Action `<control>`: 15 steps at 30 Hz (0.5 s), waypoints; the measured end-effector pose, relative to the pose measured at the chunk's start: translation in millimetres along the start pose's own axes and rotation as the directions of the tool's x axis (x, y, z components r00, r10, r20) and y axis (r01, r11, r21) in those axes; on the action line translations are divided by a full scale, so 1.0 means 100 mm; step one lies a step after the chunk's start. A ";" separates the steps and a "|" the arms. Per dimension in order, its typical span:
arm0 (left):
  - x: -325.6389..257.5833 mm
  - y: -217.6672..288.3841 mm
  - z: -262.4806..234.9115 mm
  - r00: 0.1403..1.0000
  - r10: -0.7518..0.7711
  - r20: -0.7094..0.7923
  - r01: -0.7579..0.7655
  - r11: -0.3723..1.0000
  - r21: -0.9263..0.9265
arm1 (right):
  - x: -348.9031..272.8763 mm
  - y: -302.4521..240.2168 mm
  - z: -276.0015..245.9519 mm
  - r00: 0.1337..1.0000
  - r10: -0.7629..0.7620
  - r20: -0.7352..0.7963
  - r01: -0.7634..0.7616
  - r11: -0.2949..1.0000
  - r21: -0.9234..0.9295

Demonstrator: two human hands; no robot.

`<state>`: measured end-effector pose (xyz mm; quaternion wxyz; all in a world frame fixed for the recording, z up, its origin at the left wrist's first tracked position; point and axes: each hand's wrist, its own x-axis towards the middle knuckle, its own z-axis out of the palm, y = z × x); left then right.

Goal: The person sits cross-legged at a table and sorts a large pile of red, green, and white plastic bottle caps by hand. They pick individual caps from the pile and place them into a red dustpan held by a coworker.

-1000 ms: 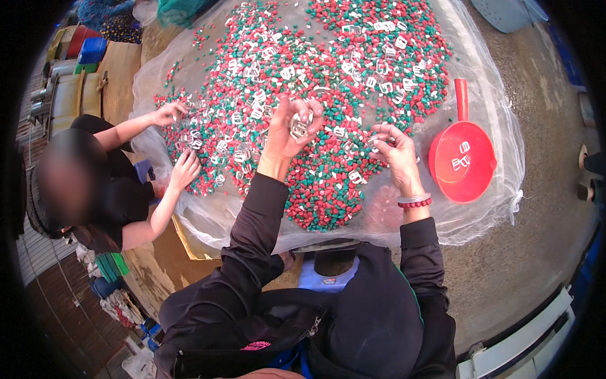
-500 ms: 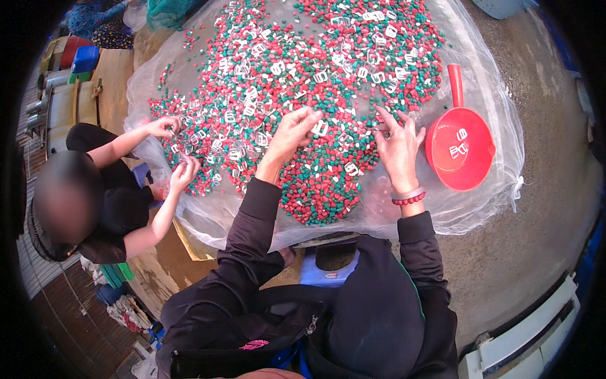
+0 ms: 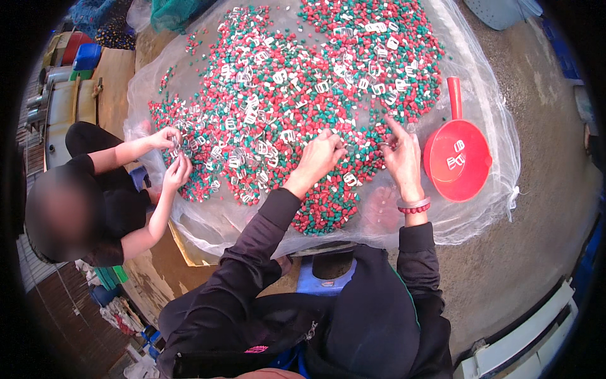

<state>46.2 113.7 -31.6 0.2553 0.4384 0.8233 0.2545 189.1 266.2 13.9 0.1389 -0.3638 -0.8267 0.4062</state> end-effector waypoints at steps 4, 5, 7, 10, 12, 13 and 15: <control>0.05 -0.07 -0.39 0.995 -0.102 0.013 0.085 0.750 -0.656 | 0.04 -0.02 0.00 0.984 0.159 0.084 -0.174 0.959 0.224; 0.02 -0.08 -0.51 0.982 -0.117 0.151 0.187 0.431 -0.883 | 0.08 -0.02 0.00 0.944 0.282 0.173 -0.330 0.848 0.414; 0.05 -0.06 -0.67 0.974 -0.006 0.227 0.225 -0.097 -0.970 | 0.17 -0.03 0.00 0.933 0.273 0.233 -0.358 0.680 0.639; 0.23 0.03 -0.76 0.989 0.146 -0.001 0.059 -0.406 -0.912 | 0.24 -0.02 0.00 0.888 0.297 0.351 -0.402 0.131 0.906; 0.45 0.08 -0.76 0.991 0.134 -0.008 0.044 -0.379 -0.924 | 0.23 0.01 -0.03 0.902 0.213 0.376 -0.400 0.087 0.912; 0.59 0.09 -0.73 0.996 0.066 0.064 0.080 -0.276 -0.958 | 0.21 0.03 -0.05 0.906 0.189 0.379 -0.394 0.051 0.918; 0.95 0.12 -0.61 0.983 0.004 0.186 0.186 0.019 -0.982 | 0.20 0.09 -0.08 0.898 0.135 0.419 -0.422 -0.008 0.906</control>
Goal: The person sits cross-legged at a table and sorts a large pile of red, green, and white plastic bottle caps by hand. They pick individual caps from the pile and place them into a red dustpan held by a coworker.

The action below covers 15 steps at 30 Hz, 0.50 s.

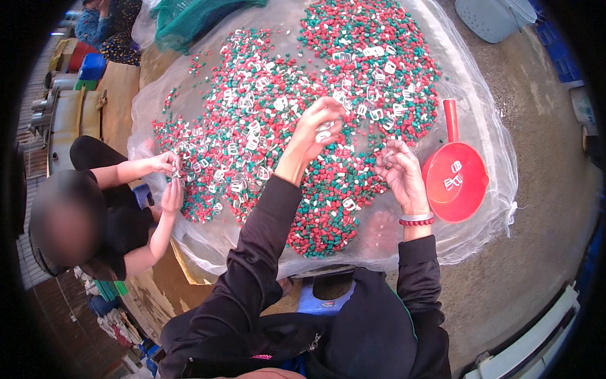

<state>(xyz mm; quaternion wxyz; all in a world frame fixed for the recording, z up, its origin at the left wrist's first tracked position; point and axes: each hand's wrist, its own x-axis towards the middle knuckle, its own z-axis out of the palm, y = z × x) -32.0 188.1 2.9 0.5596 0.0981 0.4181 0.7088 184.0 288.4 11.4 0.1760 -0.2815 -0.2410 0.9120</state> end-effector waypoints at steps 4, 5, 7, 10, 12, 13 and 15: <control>0.61 -0.33 0.07 0.873 0.440 0.210 -0.188 -0.093 0.978 | 0.36 -0.17 -0.16 0.988 -0.044 -0.151 -0.019 0.920 -0.392; 0.66 -0.40 0.05 0.880 0.430 0.203 -0.137 -0.181 0.974 | 0.54 -0.18 -0.20 0.972 -0.173 -0.162 0.024 0.753 -0.658; 0.71 -0.47 0.03 0.914 0.375 0.155 -0.015 -0.351 0.936 | 0.94 -0.14 -0.24 0.901 -0.435 -0.010 0.125 0.282 -0.951; 0.48 -0.44 -0.01 0.952 0.295 0.079 -0.032 -0.160 0.987 | 1.21 0.00 -0.31 0.921 -0.387 0.052 -0.028 -0.199 -0.980; 0.20 -0.34 -0.05 0.961 0.268 0.065 -0.051 -0.060 0.997 | 1.24 0.14 -0.30 0.927 -0.364 0.096 -0.031 -0.329 -0.944; 0.07 -0.28 -0.09 0.958 0.281 0.059 -0.074 0.044 0.996 | 1.21 0.21 -0.28 0.928 -0.352 0.123 -0.036 -0.413 -0.910; -0.20 -0.16 -0.16 0.960 0.046 -0.276 0.210 0.536 0.818 | 1.07 0.41 -0.18 0.946 -0.293 0.141 -0.002 -0.438 -0.899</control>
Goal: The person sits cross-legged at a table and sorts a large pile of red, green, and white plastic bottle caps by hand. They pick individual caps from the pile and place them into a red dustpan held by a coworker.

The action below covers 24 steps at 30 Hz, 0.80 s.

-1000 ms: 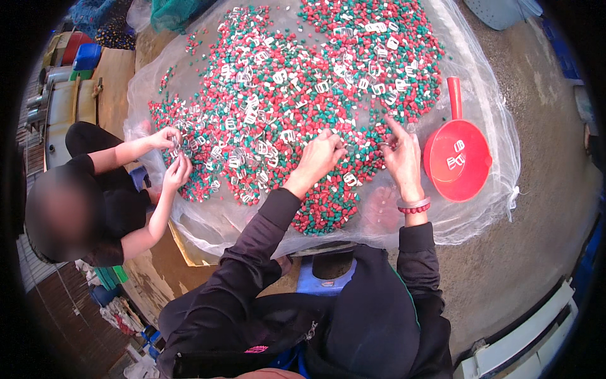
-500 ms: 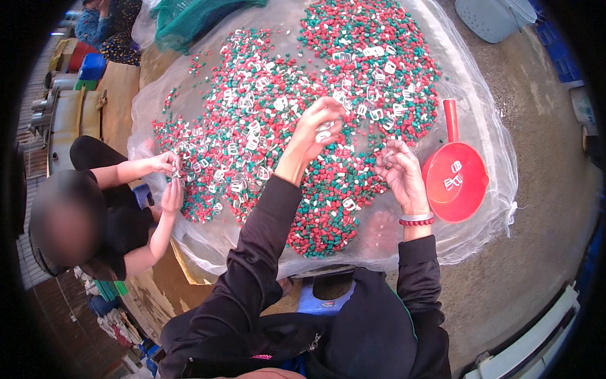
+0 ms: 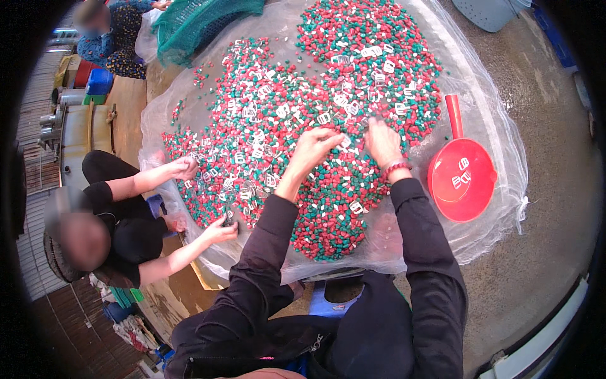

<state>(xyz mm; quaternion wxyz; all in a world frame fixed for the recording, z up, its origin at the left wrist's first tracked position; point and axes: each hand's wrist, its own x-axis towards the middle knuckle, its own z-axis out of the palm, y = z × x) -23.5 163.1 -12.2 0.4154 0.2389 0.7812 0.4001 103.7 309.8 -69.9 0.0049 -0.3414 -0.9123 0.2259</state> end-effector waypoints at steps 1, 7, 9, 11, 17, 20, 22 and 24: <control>-0.08 -0.03 -0.06 0.978 0.194 -0.073 -0.167 0.944 0.283 | -0.09 -0.05 0.00 0.998 -0.060 0.021 0.059 0.998 0.031; -0.21 -0.07 -0.29 0.995 0.086 -0.049 -0.078 0.987 0.137 | -0.54 -0.16 -0.24 0.962 0.132 0.240 -0.238 0.839 0.490; -0.24 -0.07 -0.31 0.994 0.030 -0.106 -0.018 0.993 0.117 | -0.58 -0.12 -0.26 0.993 0.095 0.076 -0.117 0.916 0.384; -0.28 -0.06 -0.32 0.969 0.210 -0.134 -0.167 0.947 0.275 | -0.54 -0.09 -0.20 0.999 0.037 -0.016 -0.031 0.956 0.293; -0.35 0.01 -0.40 0.993 -0.090 0.079 0.119 0.828 -0.548 | -0.17 -0.03 0.00 0.999 0.052 0.000 -0.051 0.986 0.159; -0.37 0.02 -0.41 0.982 -0.126 0.141 0.180 0.402 -0.898 | -0.12 -0.10 -0.02 0.997 -0.058 0.054 0.041 0.963 0.268; -0.38 0.00 -0.35 0.979 0.006 0.203 0.200 0.122 -0.972 | -0.18 -0.17 -0.08 0.996 -0.055 0.074 0.001 0.809 0.588; -0.40 -0.02 -0.30 0.977 0.023 0.210 0.209 0.020 -0.978 | -0.29 -0.21 -0.20 0.955 -0.012 0.296 -0.257 0.462 0.849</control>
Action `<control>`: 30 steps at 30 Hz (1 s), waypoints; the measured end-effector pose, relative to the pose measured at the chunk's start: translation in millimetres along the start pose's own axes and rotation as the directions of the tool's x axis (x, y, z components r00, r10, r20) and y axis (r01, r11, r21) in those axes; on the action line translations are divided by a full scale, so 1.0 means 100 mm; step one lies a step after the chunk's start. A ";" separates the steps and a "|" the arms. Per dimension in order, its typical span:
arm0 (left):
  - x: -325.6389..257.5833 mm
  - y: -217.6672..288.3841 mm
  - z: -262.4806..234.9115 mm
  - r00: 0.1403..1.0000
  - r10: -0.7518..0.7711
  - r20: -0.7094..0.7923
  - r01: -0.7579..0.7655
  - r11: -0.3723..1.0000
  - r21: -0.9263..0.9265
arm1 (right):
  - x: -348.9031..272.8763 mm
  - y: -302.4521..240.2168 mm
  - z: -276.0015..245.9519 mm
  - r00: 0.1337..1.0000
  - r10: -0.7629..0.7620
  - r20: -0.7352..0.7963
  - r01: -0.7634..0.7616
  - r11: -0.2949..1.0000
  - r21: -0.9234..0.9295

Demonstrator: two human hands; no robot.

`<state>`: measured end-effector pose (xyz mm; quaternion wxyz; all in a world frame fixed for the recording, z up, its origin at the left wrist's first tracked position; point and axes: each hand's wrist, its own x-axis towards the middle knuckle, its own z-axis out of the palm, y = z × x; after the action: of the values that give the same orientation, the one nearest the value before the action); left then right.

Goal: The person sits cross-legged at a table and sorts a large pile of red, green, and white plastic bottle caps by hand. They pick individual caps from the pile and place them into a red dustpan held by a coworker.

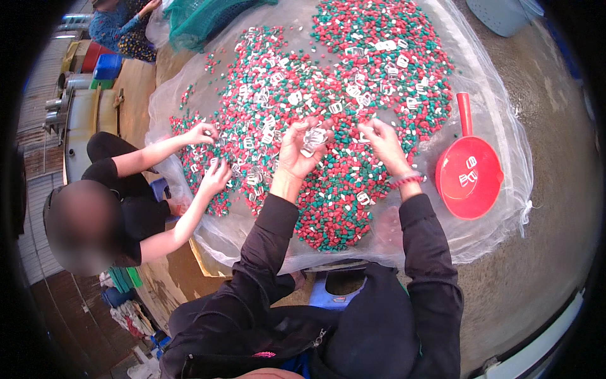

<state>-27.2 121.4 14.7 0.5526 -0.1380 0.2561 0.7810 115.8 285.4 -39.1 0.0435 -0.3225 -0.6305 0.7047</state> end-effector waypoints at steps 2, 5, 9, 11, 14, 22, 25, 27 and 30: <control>0.01 -0.04 0.00 0.995 -0.028 0.101 0.036 0.996 -0.077 | -0.27 -0.07 -0.03 0.982 0.102 0.158 -0.186 0.659 0.729; 0.09 -0.03 0.05 0.976 -0.034 0.216 0.059 0.992 -0.111 | -0.66 -0.16 -0.12 0.945 -0.015 0.326 -0.266 0.544 0.796; 0.37 0.14 0.12 0.995 0.101 0.024 -0.098 0.849 0.520 | -1.07 -0.16 -0.22 0.912 0.151 0.382 -0.358 0.748 0.559; 0.62 0.21 0.11 0.966 0.233 0.115 -0.147 0.126 0.981 | -1.18 -0.07 -0.18 0.872 0.325 0.365 -0.449 0.829 0.334; 0.81 0.17 -0.06 0.843 0.168 0.512 -0.119 -0.869 0.480 | -1.24 0.19 0.09 0.992 0.046 0.114 0.011 0.888 -0.459; 0.66 0.14 0.00 0.903 0.209 0.375 -0.187 -0.595 0.782 | -1.08 0.51 0.30 0.987 -0.154 0.049 0.152 0.786 -0.599; 0.29 0.14 0.07 0.997 0.071 -0.034 -0.004 0.472 0.882 | -1.01 0.35 0.18 0.999 -0.039 0.016 0.039 0.999 0.012; 0.15 0.03 0.07 0.998 -0.001 0.066 -0.036 0.834 0.550 | -1.05 0.23 0.03 0.975 0.148 0.167 -0.216 0.811 0.544; 0.25 -0.17 0.08 0.991 -0.038 0.132 0.004 0.968 0.250 | -1.08 0.11 -0.07 0.987 0.038 0.156 -0.148 0.592 0.792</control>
<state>-20.0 150.1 4.8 0.5901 -0.0170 0.3126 0.7442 208.6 238.6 -6.3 0.1077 -0.2573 -0.2309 0.9321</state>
